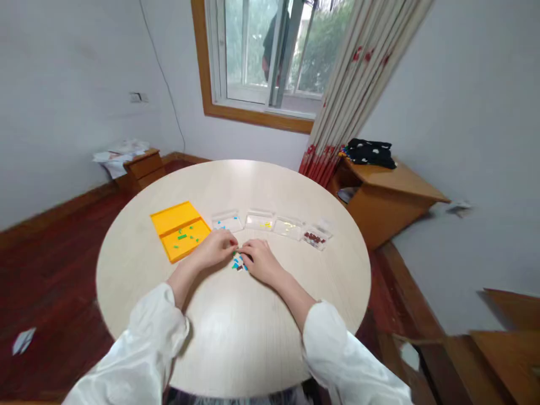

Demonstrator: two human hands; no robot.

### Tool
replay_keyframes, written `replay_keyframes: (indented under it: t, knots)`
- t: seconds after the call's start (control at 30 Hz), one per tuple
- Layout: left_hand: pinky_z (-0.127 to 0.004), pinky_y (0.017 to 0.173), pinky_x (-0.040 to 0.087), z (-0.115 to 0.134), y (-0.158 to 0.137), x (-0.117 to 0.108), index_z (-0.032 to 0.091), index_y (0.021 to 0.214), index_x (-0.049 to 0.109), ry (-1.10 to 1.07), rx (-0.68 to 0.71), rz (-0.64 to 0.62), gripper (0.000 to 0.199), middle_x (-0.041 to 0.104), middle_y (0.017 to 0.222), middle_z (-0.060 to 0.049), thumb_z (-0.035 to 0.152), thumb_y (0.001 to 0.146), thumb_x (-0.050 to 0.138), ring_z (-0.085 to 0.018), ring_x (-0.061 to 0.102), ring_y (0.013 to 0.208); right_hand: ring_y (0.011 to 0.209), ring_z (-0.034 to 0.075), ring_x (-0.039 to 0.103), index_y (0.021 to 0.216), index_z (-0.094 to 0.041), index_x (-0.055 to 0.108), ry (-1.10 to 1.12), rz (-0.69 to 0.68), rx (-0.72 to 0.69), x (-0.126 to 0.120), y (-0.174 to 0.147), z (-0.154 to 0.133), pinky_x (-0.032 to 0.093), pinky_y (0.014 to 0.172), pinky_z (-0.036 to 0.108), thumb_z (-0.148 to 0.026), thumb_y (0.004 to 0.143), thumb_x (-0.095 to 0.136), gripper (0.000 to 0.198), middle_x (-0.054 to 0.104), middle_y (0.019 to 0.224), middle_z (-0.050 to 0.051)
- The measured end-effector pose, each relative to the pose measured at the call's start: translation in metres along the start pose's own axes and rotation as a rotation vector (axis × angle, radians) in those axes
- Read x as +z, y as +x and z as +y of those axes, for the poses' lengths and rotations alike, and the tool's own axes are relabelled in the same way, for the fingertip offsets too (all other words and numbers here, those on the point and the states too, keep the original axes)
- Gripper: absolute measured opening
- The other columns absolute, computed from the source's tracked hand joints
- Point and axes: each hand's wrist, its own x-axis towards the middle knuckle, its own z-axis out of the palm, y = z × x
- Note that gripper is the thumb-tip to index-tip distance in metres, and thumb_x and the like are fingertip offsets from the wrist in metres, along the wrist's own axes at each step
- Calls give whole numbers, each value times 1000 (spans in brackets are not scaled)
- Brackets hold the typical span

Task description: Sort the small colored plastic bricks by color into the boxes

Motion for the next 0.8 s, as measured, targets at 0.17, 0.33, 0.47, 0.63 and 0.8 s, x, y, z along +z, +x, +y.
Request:
replay_keyframes:
  t: [0.17, 0.33, 0.47, 0.63, 0.8]
  knots:
    - [-29, 79, 42, -2, -4, -2, 16, 80, 70, -4, 55, -49, 18, 65, 80, -5, 15, 74, 53, -17, 57, 80, 96, 17, 57, 95, -14, 70, -15, -15, 52, -2, 3, -1, 34, 87, 33, -12, 86, 55, 17, 69, 96, 8]
    - [-32, 84, 42, -3, -7, -2, 17, 82, 71, 17, 49, -115, 21, 64, 87, -7, 13, 71, 54, -19, 57, 87, 93, 16, 59, 91, -16, 71, -13, -13, 87, -2, 4, 0, 34, 84, 32, -9, 84, 56, 18, 69, 93, 7]
    - [-33, 83, 42, -1, -6, -2, 16, 81, 70, 8, 29, -128, 18, 65, 87, -7, 15, 72, 55, -20, 57, 87, 92, 16, 59, 88, -16, 71, -17, -7, 105, -4, 4, 1, 33, 84, 31, -8, 83, 56, 18, 70, 92, 6]
    - [-30, 73, 43, 0, -3, 0, 16, 75, 68, -99, -28, -14, 15, 65, 76, -6, 22, 74, 55, -17, 56, 74, 92, 16, 60, 87, -16, 70, -9, 18, 107, -3, 4, 2, 33, 84, 31, -11, 84, 57, 15, 70, 92, 6]
    - [-27, 62, 42, 4, 1, -4, 15, 78, 66, -486, -210, 180, 25, 64, 70, -4, 36, 75, 53, -15, 55, 64, 94, 17, 59, 88, -16, 70, 6, 19, 104, -1, 3, 5, 33, 85, 31, -9, 83, 57, 16, 71, 93, 6]
